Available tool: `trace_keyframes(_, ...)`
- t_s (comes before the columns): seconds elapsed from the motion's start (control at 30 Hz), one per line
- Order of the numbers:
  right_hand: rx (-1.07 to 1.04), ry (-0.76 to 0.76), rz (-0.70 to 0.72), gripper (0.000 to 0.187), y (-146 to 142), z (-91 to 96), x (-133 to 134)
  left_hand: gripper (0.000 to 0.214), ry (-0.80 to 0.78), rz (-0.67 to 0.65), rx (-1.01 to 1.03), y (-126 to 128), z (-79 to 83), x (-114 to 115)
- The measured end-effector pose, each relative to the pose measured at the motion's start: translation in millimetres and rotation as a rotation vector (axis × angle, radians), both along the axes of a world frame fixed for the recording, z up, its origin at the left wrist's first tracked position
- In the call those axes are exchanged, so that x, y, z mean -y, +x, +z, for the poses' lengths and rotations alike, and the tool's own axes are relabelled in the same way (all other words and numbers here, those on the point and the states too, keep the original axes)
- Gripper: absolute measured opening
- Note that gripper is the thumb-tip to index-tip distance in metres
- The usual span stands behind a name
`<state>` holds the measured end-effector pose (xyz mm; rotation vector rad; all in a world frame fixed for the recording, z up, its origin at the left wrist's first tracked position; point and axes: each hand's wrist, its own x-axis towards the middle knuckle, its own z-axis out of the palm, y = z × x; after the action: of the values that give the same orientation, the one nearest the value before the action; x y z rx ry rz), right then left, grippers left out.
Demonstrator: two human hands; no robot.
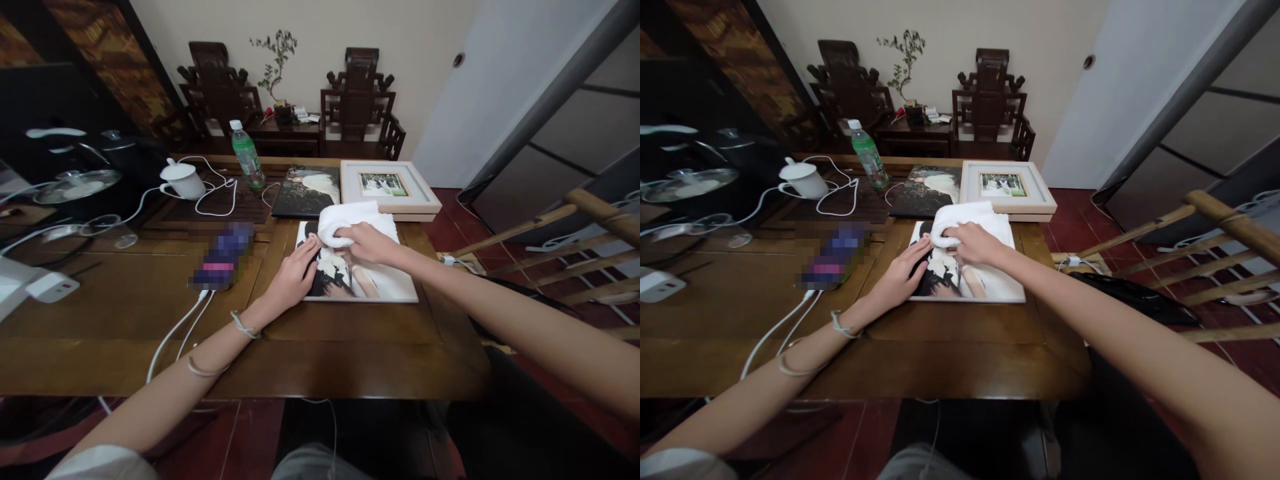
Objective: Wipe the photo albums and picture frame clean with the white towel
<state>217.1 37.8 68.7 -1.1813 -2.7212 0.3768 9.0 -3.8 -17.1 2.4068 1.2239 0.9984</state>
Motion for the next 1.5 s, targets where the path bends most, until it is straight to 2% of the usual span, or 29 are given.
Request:
trace_keyframes(0.13, 0.111, 0.093, -0.052, 0.052, -2, -11.9, 22, 0.045, -0.003, -0.006, 0.006, 0, -0.4, 0)
trace_keyframes(0.27, 0.146, 0.101, -0.019, 0.059, 1, -19.8, 69, 0.046, -0.006, -0.006, 0.003, 0, -1.2, 0)
trace_keyframes(0.43, 0.206, 0.004, 0.089, 0.055, 7, -11.7, 131, 0.046, -0.023, 0.027, -0.005, 0, -2.1, 1)
trace_keyframes(0.57, 0.232, -0.081, 0.118, 0.054, 8, -3.6, 155, 0.045, -0.043, 0.046, -0.020, 1, -2.1, 1)
trace_keyframes(0.7, 0.181, -0.076, 0.113, 0.056, 11, -2.2, 142, 0.045, -0.056, 0.054, -0.038, 1, -1.5, 1)
trace_keyframes(0.97, 0.178, 0.052, -0.056, 0.054, 6, -9.8, 50, 0.044, -0.008, 0.002, 0.043, 1, 1.5, 1)
trace_keyframes(1.07, 0.209, 0.109, -0.083, 0.059, -9, -12.9, 30, 0.043, 0.007, 0.028, 0.114, 2, 6.1, 3)
trace_keyframes(1.17, 0.261, 0.131, -0.025, 0.059, -25, -17.8, 34, 0.043, 0.002, 0.092, 0.227, 2, 11.9, 6)
trace_keyframes(1.3, 0.264, 0.159, 0.150, 0.049, -38, -22.3, 64, 0.044, -0.002, 0.123, 0.347, 1, 18.3, 9)
trace_keyframes(1.5, 0.226, 0.047, 0.307, 0.050, -20, -11.6, 109, 0.043, 0.009, 0.134, 0.308, 0, 20.0, 8)
